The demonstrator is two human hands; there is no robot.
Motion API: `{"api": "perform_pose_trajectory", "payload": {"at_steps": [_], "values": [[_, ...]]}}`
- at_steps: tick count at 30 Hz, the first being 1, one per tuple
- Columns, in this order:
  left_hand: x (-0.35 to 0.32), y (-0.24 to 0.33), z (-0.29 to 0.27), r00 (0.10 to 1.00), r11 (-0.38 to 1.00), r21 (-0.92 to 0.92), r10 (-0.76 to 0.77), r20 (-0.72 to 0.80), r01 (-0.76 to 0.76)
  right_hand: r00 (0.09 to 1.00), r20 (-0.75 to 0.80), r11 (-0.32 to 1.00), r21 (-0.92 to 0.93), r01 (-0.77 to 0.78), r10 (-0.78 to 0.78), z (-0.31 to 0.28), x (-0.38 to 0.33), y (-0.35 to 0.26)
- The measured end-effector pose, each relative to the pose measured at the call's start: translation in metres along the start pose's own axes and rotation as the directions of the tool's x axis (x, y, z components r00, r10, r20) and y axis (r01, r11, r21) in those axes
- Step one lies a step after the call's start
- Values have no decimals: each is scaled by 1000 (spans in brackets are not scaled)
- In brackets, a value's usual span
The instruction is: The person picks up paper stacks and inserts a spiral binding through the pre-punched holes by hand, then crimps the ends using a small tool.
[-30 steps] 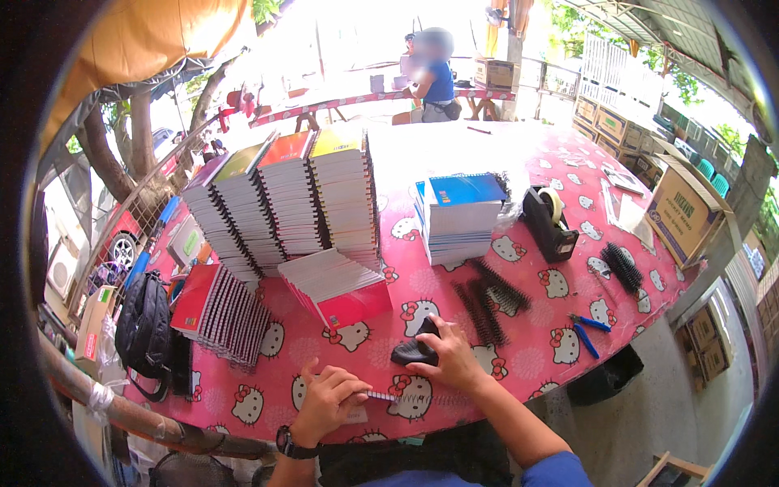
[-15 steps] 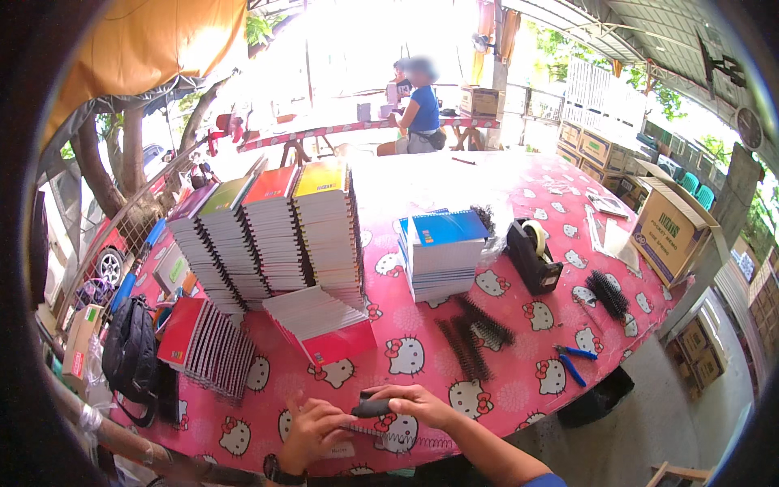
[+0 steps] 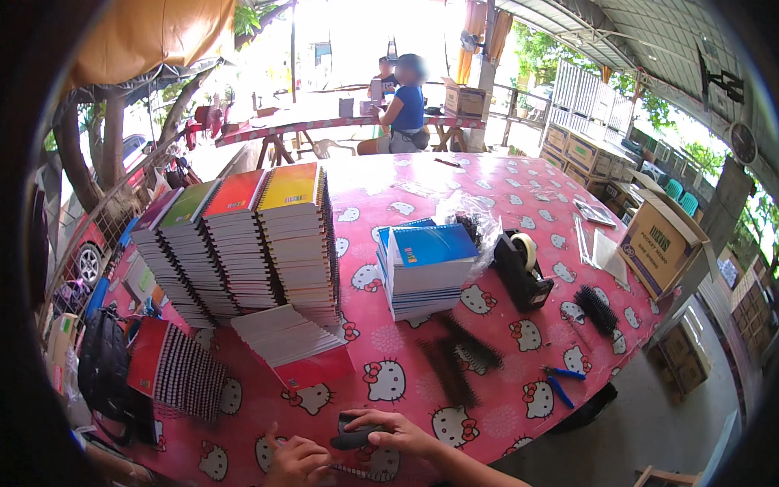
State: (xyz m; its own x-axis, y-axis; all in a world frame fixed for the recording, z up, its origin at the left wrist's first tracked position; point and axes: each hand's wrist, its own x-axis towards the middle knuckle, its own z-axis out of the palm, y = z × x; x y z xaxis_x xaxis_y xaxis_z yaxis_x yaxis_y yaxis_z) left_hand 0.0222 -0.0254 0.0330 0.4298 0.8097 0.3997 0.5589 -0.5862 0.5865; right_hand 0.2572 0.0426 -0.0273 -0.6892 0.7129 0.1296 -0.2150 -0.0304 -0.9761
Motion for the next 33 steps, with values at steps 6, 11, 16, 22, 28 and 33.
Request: {"api": "perform_pose_trajectory", "payload": {"at_steps": [6, 11, 16, 22, 28, 33], "values": [[3, 3, -1, 999, 999, 3, -37, 2, 37, 997, -36, 997, 44, -68, 70, 6, -1, -13], [-3, -4, 9, 997, 996, -82, -53, -61, 48, 999, 9, 999, 9, -52, 52, 6, 1, -14], [-3, -4, 13, 992, 998, -66, -26, -127, 17, 999, 49, 995, 101, -13, 8, 3, -2, -6], [-6, -9, 0, 988, 1000, 8, -25, -155, 27, 986, 168, 969, 242, -51, 10, 11, -9, -14], [-8, -8, -2, 993, 1000, -22, -15, -116, 13, 994, 38, 936, -341, -86, 105, 17, -6, -24], [-13, -7, 0, 989, 999, -29, -36, -146, 32, 986, 150, 954, -297, -30, 77, 27, -4, -28]]}}
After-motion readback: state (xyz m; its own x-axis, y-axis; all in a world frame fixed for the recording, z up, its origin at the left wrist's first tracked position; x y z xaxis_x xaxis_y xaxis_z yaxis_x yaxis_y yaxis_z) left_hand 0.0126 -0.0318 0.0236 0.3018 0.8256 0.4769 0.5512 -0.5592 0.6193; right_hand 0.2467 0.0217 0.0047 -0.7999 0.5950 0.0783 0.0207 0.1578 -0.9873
